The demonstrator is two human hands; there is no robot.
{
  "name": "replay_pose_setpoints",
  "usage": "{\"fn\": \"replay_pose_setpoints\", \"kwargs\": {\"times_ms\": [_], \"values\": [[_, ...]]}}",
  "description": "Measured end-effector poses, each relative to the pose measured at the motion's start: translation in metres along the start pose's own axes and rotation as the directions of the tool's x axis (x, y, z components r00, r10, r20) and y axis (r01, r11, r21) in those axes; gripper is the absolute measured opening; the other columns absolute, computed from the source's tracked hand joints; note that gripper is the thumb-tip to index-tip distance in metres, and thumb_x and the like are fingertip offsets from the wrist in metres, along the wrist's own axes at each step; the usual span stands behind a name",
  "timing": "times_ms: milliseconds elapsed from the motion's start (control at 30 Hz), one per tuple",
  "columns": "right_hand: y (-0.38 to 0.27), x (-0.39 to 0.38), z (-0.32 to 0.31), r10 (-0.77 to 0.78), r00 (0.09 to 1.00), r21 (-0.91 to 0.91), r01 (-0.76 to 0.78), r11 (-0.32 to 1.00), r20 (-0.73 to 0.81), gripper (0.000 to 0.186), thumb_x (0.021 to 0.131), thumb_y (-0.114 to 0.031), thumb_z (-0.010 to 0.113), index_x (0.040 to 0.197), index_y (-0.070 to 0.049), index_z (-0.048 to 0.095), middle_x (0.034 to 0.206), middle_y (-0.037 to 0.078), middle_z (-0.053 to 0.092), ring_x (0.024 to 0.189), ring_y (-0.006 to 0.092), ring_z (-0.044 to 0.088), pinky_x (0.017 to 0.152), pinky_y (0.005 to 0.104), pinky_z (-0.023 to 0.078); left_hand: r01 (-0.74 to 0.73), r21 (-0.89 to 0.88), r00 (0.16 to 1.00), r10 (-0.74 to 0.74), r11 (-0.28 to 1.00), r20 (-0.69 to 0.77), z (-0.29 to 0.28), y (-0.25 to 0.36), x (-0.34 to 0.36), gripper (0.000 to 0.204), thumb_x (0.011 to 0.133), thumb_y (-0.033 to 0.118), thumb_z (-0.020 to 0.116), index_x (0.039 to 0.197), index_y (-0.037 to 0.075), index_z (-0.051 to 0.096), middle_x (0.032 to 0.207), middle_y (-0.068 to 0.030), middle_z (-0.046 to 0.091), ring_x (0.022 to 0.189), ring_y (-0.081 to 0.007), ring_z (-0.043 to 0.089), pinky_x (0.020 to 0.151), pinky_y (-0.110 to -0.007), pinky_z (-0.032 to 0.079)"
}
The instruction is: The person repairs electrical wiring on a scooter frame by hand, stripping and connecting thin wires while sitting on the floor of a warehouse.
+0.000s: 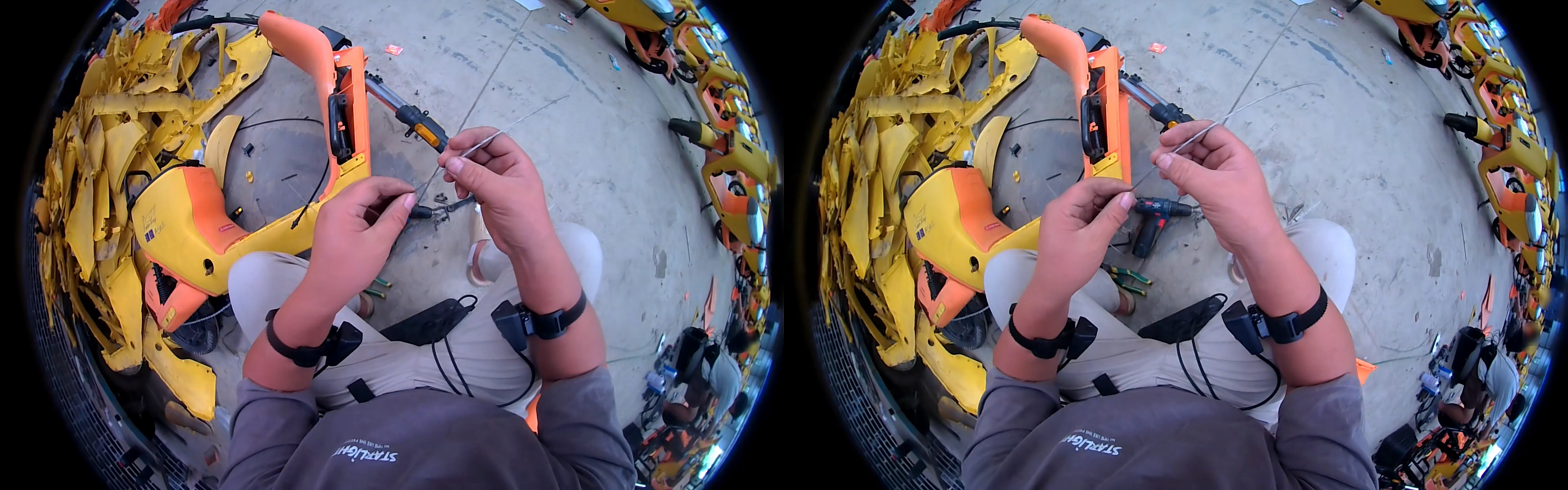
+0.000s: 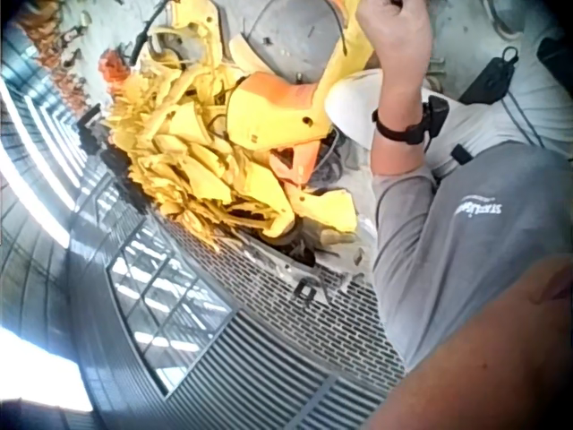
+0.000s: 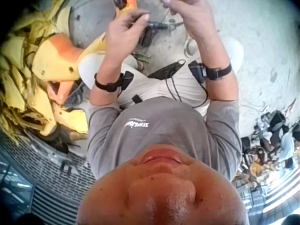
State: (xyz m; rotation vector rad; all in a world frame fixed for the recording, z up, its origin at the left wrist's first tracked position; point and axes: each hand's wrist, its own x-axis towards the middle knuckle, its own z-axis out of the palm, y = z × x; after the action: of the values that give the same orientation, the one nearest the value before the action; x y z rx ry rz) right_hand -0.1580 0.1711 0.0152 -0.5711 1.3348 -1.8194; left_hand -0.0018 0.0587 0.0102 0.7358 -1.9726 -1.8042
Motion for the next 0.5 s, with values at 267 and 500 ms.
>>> {"fn": "replay_pose_setpoints", "kwargs": {"times_ms": [267,500], "values": [[0.012,-0.002,0.016,0.021,1.0,0.007,-0.021,1.0,0.007,0.024,0.086,-0.007,0.068,0.107,-0.001,0.058,0.094,0.005,0.066,0.086,0.0088,0.06,0.07,0.0212,0.047,-0.108,0.188,0.989,0.124,0.976,-0.076,-0.003,0.006,0.001,0.013,0.082,0.002,0.071,0.092,-0.003,0.064,0.087,-0.0023,0.058,0.072,-0.0083,0.059,0.066,-0.023,0.048],[0.006,0.001,0.007,-0.009,0.999,-0.02,0.008,1.0,-0.045,0.024,0.085,-0.007,0.068,0.106,-0.002,0.059,0.093,0.006,0.068,0.082,0.0092,0.061,0.066,0.022,0.046,0.055,0.007,0.993,-0.056,0.998,0.105,-0.016,-0.001,0.007,0.014,0.09,0.014,0.064,0.094,0.001,0.065,0.078,-0.0011,0.06,0.069,-0.0075,0.055,0.064,-0.022,0.047]]}}
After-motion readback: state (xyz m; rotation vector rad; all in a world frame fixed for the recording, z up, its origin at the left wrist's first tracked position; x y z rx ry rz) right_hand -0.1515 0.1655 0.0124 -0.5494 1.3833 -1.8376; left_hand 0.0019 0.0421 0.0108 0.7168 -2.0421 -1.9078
